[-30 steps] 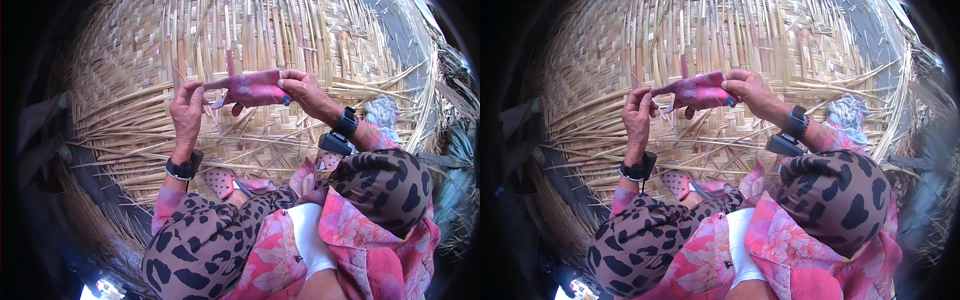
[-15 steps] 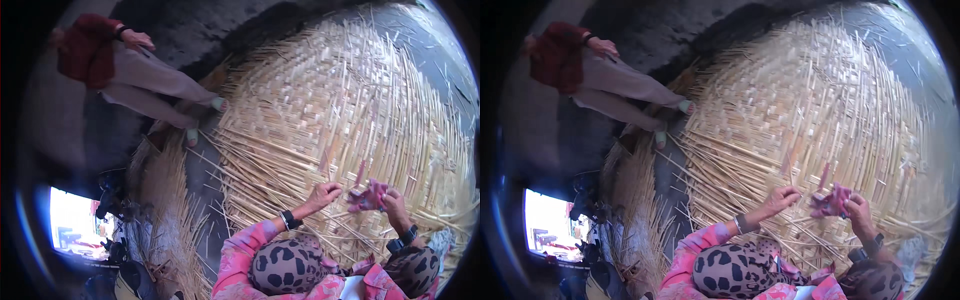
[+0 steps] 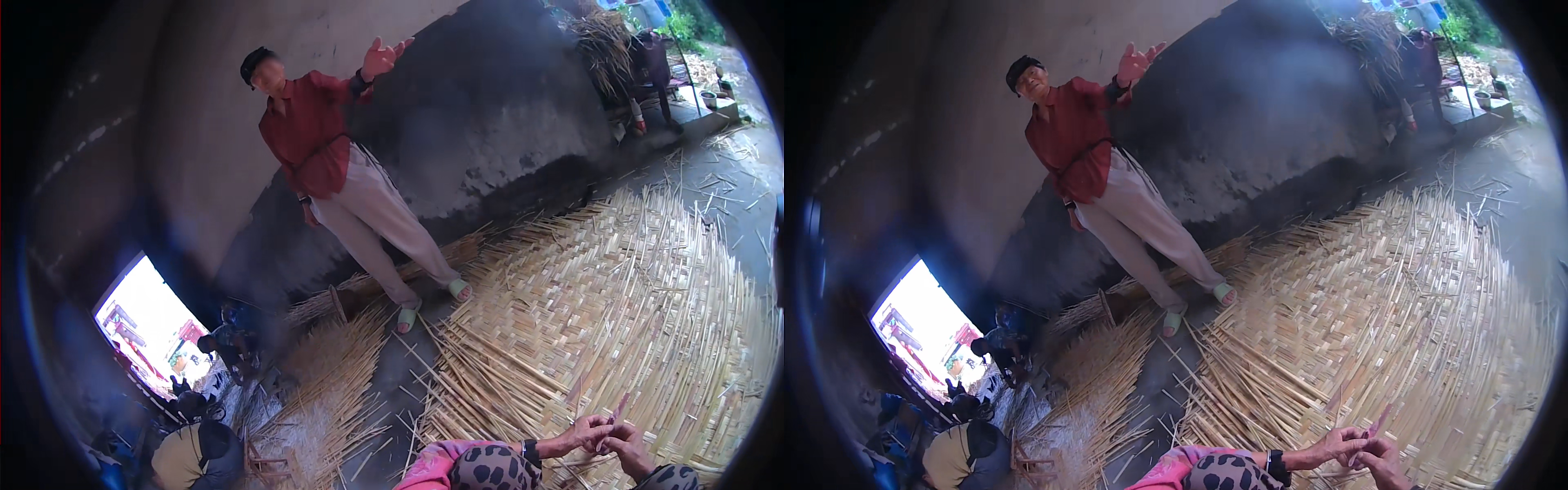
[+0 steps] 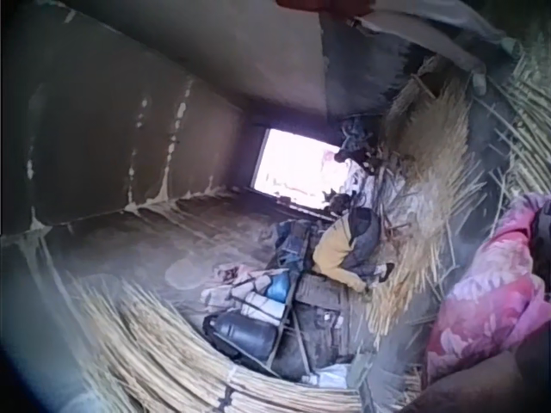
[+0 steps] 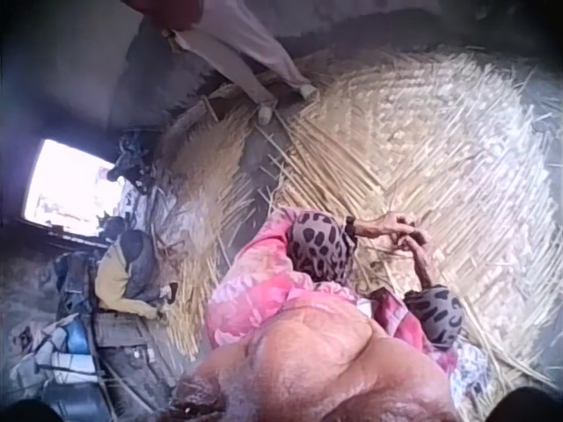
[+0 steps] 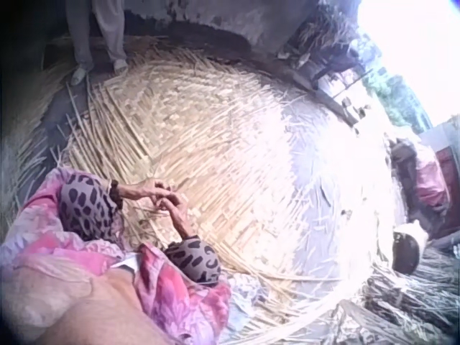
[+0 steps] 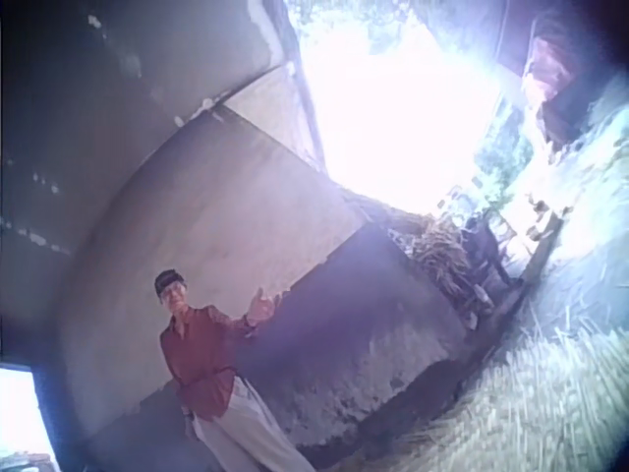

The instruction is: Weaving and interlocking bamboo strips to create or repair a mat.

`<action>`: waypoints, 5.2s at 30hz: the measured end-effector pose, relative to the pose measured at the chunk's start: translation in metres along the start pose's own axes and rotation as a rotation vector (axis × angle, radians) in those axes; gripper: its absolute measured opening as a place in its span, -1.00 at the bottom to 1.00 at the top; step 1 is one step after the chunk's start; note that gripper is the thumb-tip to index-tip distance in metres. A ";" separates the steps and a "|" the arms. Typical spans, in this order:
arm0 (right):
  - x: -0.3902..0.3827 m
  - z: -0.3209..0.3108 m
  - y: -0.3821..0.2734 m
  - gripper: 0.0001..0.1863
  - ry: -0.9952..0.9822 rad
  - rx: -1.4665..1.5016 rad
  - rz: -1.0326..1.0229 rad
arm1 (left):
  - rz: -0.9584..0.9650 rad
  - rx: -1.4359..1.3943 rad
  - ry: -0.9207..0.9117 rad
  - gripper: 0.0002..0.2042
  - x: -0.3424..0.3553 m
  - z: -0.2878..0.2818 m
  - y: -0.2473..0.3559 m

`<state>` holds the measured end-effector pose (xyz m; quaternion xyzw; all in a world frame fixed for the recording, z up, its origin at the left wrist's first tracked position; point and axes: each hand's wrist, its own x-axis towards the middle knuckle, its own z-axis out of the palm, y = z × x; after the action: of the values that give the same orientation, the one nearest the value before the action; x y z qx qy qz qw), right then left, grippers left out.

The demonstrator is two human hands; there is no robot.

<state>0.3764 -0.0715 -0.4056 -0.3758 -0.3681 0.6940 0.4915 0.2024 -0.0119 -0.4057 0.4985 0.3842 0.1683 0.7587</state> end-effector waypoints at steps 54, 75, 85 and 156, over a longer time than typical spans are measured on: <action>0.019 -0.002 0.062 -0.77 -0.007 -0.943 -0.387 | 0.421 1.002 -0.435 -0.62 0.012 -0.011 -0.053; 0.019 -0.007 0.056 -0.88 0.006 -0.419 -0.433 | -0.026 -0.299 -0.352 -0.59 0.003 0.010 -0.035; 0.000 -0.003 0.027 -0.78 0.389 -0.894 -0.382 | -0.086 -0.407 -0.395 -0.77 0.011 0.008 -0.040; 0.012 0.017 0.029 -0.70 -0.026 -0.997 -0.452 | 0.436 0.758 -0.163 -0.74 -0.004 -0.021 -0.042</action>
<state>0.3473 -0.0695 -0.4254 -0.4662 -0.7302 0.3171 0.3860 0.1787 -0.0205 -0.4458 0.8225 0.2433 0.1318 0.4968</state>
